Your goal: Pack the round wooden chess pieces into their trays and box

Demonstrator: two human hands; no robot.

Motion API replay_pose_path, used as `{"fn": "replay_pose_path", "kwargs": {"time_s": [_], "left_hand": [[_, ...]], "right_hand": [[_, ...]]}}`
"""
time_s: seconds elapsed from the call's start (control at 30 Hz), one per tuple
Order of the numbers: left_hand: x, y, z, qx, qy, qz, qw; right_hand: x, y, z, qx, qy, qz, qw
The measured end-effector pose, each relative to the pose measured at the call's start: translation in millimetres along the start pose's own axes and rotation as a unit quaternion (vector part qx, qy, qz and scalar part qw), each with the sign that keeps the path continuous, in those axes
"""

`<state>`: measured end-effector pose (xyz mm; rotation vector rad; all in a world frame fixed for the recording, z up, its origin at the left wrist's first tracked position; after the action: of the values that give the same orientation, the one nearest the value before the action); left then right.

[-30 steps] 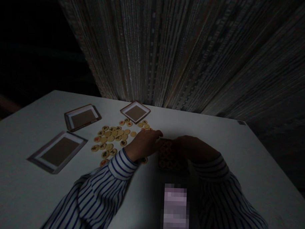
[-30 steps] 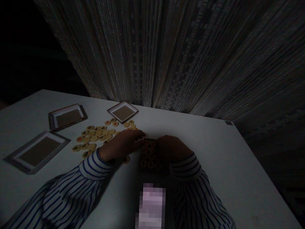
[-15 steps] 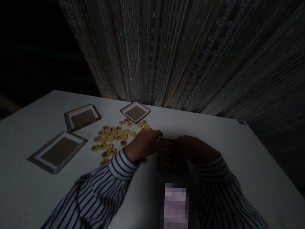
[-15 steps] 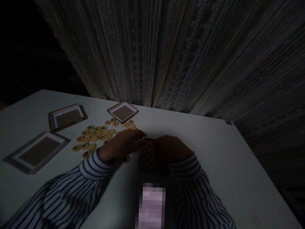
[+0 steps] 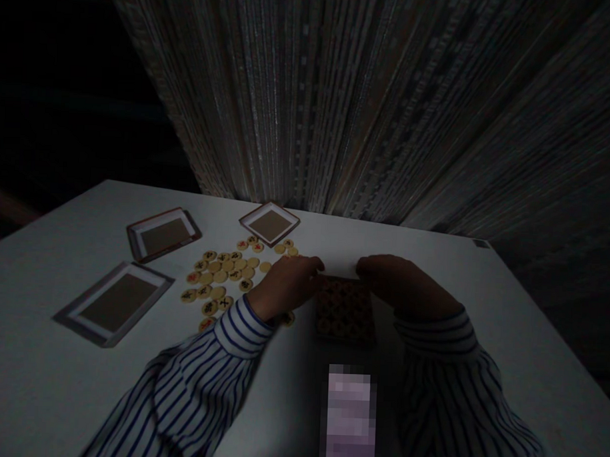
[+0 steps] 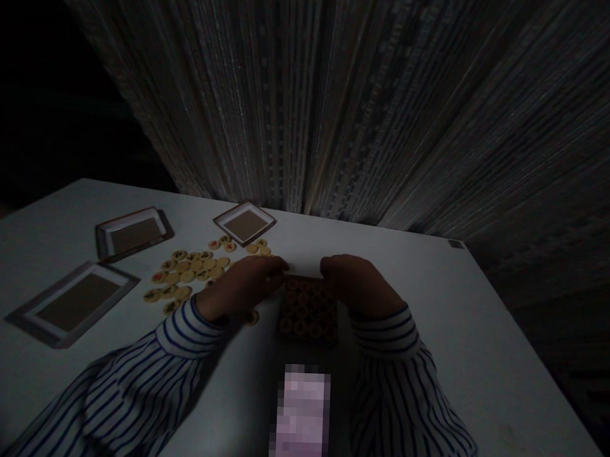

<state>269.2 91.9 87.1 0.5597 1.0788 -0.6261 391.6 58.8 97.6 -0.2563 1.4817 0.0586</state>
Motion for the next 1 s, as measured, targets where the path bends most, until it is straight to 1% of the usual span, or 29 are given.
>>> {"fn": "replay_pose_path", "kwargs": {"time_s": [0.1,0.23,0.37,0.43,0.57,0.67,0.83,1.0], "left_hand": [[-4.1,1,-1,-0.009,0.012,0.016,1.000],[-13.3,3,-5,-0.039,0.006,0.034,0.999],[-30.1,1,-10,-0.042,-0.024,0.062,0.997],[-40.7,-1,-14,-0.043,-0.040,0.078,0.995],[-62.4,-8,-22,-0.057,-0.066,0.112,0.990],[-75.5,-13,-25,-0.067,-0.083,0.132,0.986],[-96.6,-24,-18,-0.045,-0.111,0.165,0.979],[-115.6,-40,-14,-0.036,-0.185,0.197,0.962]], "right_hand": [[-17,-5,7,-0.002,-0.009,0.080,0.997],[-33,-10,9,0.001,-0.008,0.151,0.989],[-50,-16,3,0.003,0.015,0.229,0.973],[-57,-19,-3,-0.001,0.029,0.258,0.966],[-67,-24,-18,-0.022,0.062,0.288,0.955],[-73,-27,-27,-0.024,0.079,0.303,0.950],[-85,-32,-42,-0.054,0.114,0.333,0.934],[-93,-37,-52,-0.071,0.138,0.360,0.920]]}}
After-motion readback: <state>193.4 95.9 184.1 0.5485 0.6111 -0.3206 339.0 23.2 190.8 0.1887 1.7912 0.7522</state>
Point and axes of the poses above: each hand's wrist, its own y-axis towards the middle knuckle, its own x-axis out of the palm, z = x × y, the point moved 8 cm from there along y, towards the middle knuckle, and after that the axes turned 3 degrees about -x, right-handed, at the moved point
